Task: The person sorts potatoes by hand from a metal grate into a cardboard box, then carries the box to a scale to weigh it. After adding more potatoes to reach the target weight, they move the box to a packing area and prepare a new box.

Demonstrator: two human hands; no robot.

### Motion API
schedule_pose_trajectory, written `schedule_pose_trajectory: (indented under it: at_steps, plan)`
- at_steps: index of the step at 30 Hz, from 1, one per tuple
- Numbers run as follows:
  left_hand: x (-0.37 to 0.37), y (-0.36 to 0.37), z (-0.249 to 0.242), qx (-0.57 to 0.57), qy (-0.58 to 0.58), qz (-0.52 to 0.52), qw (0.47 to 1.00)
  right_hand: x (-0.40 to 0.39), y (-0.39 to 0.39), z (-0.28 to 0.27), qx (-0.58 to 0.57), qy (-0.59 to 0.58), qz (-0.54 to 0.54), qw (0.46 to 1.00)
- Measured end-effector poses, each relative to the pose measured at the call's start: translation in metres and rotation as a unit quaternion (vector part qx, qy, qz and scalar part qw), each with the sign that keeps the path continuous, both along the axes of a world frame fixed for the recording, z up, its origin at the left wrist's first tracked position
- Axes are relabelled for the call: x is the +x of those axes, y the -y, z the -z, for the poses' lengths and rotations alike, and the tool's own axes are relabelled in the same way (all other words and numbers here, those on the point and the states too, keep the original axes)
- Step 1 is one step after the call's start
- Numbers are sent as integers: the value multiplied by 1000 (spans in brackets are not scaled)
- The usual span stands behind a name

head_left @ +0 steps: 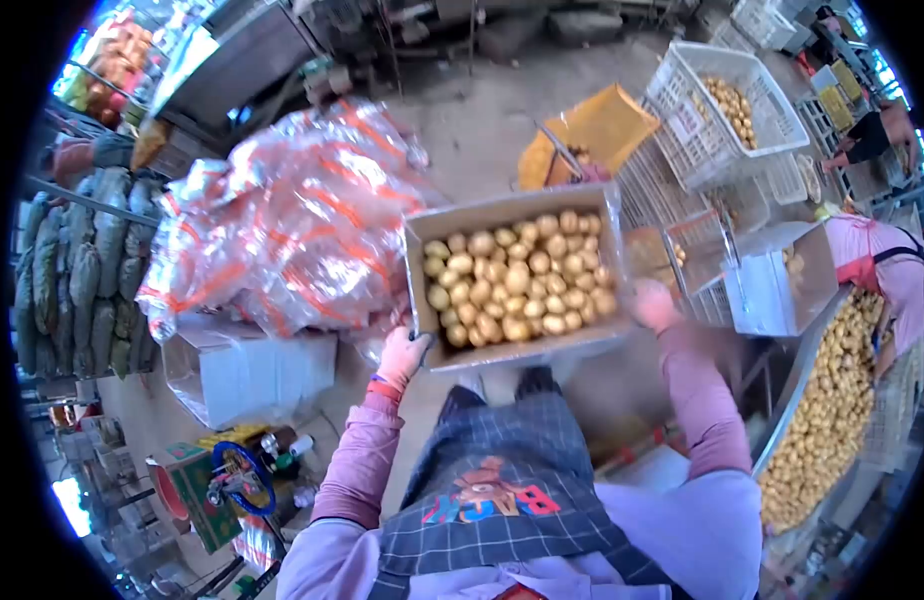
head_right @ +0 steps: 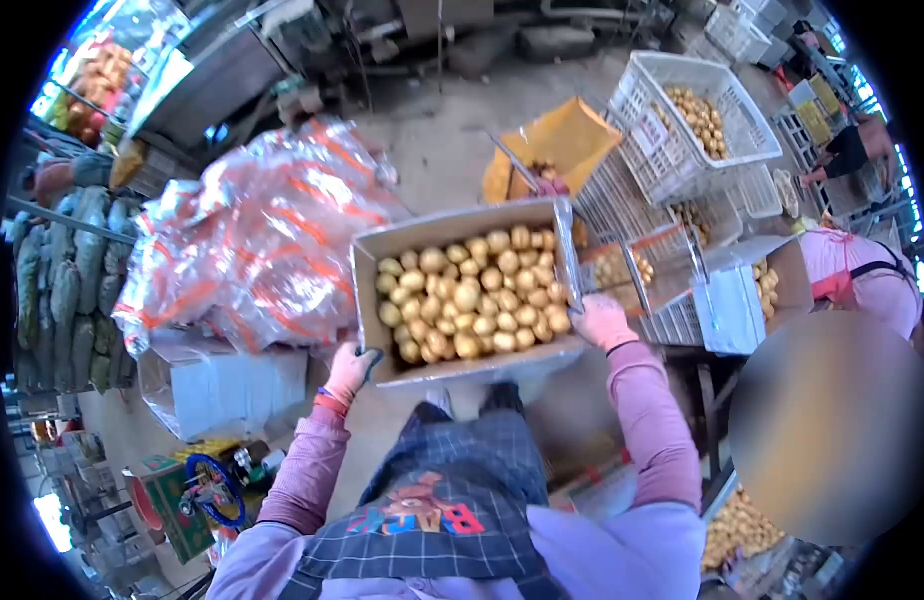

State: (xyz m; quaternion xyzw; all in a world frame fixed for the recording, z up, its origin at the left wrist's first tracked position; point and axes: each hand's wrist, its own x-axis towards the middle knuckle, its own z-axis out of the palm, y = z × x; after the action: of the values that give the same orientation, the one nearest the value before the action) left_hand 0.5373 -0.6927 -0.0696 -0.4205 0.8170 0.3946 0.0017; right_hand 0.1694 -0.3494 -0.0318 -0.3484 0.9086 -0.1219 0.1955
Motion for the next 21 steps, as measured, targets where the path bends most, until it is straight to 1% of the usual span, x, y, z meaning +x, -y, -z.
schedule_pose_trajectory:
  at_steps: [1,2,3,4,5,6,7,9,10,11,13,14,15,16,18,19,20,21]
  plan:
    - [-8,-6,-22,71,23,-26,997,-1,-13,5,-2,1,-20,1000]
    - [-4,-13,-23,114,42,-29,992,-11,-24,-5,0,137,56,989]
    - [-8,-12,-24,147,50,-35,987,-36,-25,-15,-9,258,129,957]
    - [-10,-19,-26,110,47,-27,992,-56,-34,-4,-134,384,229,884]
    - [-10,-29,-30,75,51,-21,996,-72,-49,17,-247,496,324,767]
    - [-11,-33,-29,89,88,-54,991,-101,-79,78,-307,541,340,706]
    - [-9,-40,-22,121,39,-124,984,-106,-79,115,-336,527,402,669]
    - [-22,-40,-41,176,66,-169,967,-108,-67,173,-365,489,475,633]
    - [-22,-42,-36,194,27,-190,962,-109,-58,194,-367,478,498,624]
    - [-14,-47,-28,202,59,-190,959,-109,-51,213,-368,467,516,616]
    - [0,-61,-14,205,-52,-335,918,-108,-34,241,-376,444,538,610]
    - [1,-59,-17,234,-52,-352,905,-104,-25,252,-386,427,545,609]
    - [-3,-54,-24,229,-39,-327,916,-96,-18,259,-397,406,551,612]
    - [-1,-50,-27,233,-35,-328,915,-86,-13,266,-406,375,557,621]
    - [0,-37,-29,259,-8,-330,908,-71,1,273,-421,282,560,656]
    - [2,-35,-29,237,18,-308,921,-65,2,277,-419,248,558,672]
    - [1,-36,-27,234,11,-296,926,-76,-56,311,-390,557,503,533]
    - [-3,-44,-25,230,2,-289,929,-78,-25,212,-313,433,519,667]
